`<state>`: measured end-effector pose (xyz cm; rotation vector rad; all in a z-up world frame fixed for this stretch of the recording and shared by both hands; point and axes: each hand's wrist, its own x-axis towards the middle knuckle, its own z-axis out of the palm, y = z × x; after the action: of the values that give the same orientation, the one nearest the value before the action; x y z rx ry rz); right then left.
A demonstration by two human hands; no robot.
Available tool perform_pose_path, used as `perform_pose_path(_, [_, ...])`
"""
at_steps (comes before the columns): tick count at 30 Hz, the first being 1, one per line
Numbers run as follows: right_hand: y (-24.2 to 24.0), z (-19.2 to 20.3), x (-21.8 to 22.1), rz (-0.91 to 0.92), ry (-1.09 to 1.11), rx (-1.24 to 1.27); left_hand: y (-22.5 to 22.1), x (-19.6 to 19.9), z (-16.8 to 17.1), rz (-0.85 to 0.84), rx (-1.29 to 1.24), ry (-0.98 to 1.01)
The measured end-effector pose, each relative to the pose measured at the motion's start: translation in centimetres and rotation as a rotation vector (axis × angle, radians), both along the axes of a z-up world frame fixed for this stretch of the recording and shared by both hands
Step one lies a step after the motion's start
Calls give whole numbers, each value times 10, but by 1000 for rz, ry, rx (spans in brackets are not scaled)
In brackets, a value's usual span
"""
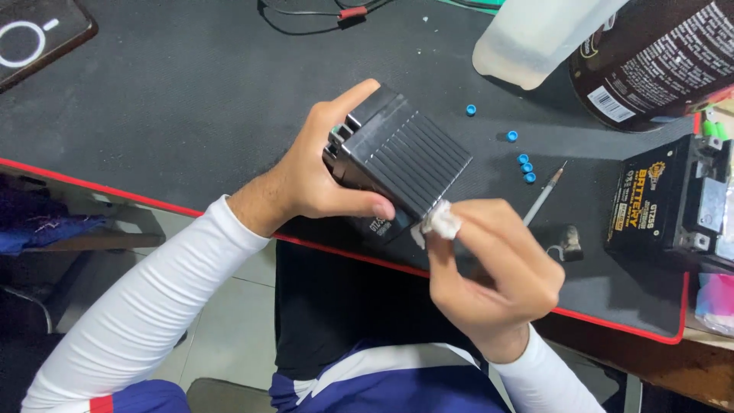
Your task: Cleaning a lead-acid battery and using a syringe to refill the cells with liquid.
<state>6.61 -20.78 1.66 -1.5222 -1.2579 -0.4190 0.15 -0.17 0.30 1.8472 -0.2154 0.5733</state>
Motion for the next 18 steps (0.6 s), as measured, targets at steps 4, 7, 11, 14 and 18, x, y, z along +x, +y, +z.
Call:
perform_pose_path(4, [-10,-16,-1,66,-37,-12,-1,0,-1,-25,-33,-7])
perform_pose_path(7, [-11,-10,0,66,-36,-28,-1,1,1,-25,-31,9])
perform_pose_path(11, [-7,-2,-1,43,-100,42,-3,-1,1,-14,-47,30])
perform_pose_path(14, [-4,-4,-2,55,-139,32,-3,2,2,-11,-67,29])
perform_pose_path(18, [-6,-8,-10,98,-118,-82,-2,1,4,-20,-76,36])
